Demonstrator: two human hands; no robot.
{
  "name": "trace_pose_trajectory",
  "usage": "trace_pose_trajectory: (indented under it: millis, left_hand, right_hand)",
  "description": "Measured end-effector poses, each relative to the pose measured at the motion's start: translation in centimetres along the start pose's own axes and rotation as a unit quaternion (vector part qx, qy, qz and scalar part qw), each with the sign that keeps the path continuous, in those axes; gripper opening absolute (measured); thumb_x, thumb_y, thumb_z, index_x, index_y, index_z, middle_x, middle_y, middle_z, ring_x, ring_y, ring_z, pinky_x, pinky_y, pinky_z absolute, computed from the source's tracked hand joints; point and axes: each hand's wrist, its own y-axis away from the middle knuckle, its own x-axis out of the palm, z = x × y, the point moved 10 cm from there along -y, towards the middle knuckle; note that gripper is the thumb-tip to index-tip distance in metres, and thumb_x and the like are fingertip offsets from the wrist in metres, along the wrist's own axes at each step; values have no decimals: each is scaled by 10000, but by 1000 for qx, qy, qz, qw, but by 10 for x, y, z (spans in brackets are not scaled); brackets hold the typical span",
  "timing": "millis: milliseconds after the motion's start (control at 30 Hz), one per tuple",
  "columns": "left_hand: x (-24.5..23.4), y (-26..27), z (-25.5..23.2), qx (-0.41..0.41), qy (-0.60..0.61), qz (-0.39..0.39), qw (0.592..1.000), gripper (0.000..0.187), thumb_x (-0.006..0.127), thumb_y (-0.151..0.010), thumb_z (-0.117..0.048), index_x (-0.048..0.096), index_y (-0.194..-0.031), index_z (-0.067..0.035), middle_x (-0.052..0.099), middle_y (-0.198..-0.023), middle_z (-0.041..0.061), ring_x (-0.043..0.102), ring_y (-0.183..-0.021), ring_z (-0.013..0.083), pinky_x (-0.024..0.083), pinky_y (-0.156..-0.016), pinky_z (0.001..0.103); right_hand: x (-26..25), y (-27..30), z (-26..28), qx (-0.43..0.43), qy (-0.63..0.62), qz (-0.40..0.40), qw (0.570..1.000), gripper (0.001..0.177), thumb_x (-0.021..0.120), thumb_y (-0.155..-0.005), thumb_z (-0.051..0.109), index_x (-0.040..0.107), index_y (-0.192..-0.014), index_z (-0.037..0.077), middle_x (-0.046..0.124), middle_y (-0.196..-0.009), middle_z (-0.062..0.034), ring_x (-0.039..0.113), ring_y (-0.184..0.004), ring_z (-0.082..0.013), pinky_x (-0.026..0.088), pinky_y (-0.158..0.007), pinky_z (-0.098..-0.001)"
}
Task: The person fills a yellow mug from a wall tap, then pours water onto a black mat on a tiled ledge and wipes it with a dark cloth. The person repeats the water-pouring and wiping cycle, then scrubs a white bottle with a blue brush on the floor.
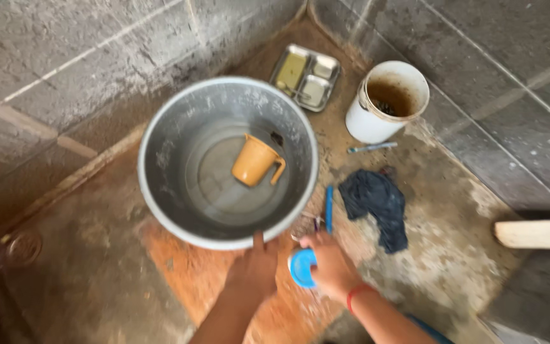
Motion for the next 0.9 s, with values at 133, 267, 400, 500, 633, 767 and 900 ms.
trace_pose_trajectory:
  millis: [133, 267, 400, 500, 633, 767, 900]
  left_hand:
    - [48, -9, 20, 23, -51, 21, 998, 776, 748, -801, -46, 361, -1470, -115, 316, -1550, 185, 505, -1350, 332, 481, -1062, 438]
    - [92, -20, 28, 48, -93, 48, 993, 839, 797, -798, -96, 332, -1496, -122, 198, -1622, 226, 475, -1365, 354, 483, -1046, 473]
    - [146, -35, 44, 57, -193, 104, 974, 857, 798, -833, -118, 313, -1540, -102, 147, -1648, 269, 505, -1317, 426, 510, -981, 551]
    - [185, -58, 66, 42, -183, 32, 982, 717, 694, -919, -149, 335, -1538, -98, 214, -1608, 327, 582, -1200, 477, 546, -891, 584]
    - [224, -96, 94, 64, -182, -132, 972, 602, 644, -869, -136, 451, -1437, -88, 426, -1430, 434, 673, -1052, 454, 603, -741, 505]
    - [250, -123, 117, 101, -176, -182, 962, 346, 587, -903, -128, 605, -1223, 1, 551, -1237, 465, 739, -856, 420, 639, -623, 467]
    - [258, -144, 136, 141, -75, -78, 984, 350, 603, -888, -139, 603, -1174, 62, 618, -1070, 379, 725, -889, 448, 623, -710, 473]
  right_hand:
    - [62, 7, -29, 62, 52, 79, 994, 663, 745, -714, 11, 550, -1336, 134, 560, -1327, -118, 527, -1276, -353, 496, -1016, -412]
    - [115, 17, -48, 83, 97, 142, 982, 790, 817, -762, 141, 440, -1455, 108, 428, -1482, -151, 446, -1356, -372, 453, -1076, -419]
    - [161, 15, -61, 61, 186, 200, 960, 877, 788, -723, 7, 378, -1493, 90, 290, -1600, -144, 290, -1488, -339, 366, -1169, -436]
    - [192, 18, -79, 43, 264, 215, 939, 921, 812, -744, 70, 332, -1530, 109, 221, -1623, -126, 200, -1528, -319, 305, -1185, -519]
    - [211, -1, -96, -40, 365, 163, 916, 790, 759, -825, 127, 346, -1498, 122, 198, -1596, -199, 193, -1502, -404, 313, -1134, -603]
    - [219, -11, -127, -21, 382, 174, 908, 729, 688, -907, 141, 314, -1516, 285, 192, -1576, -176, 186, -1473, -463, 331, -1093, -645]
    - [201, -21, -122, -84, 367, 86, 922, 734, 736, -883, 159, 361, -1484, 350, 294, -1549, -153, 344, -1381, -466, 386, -992, -677]
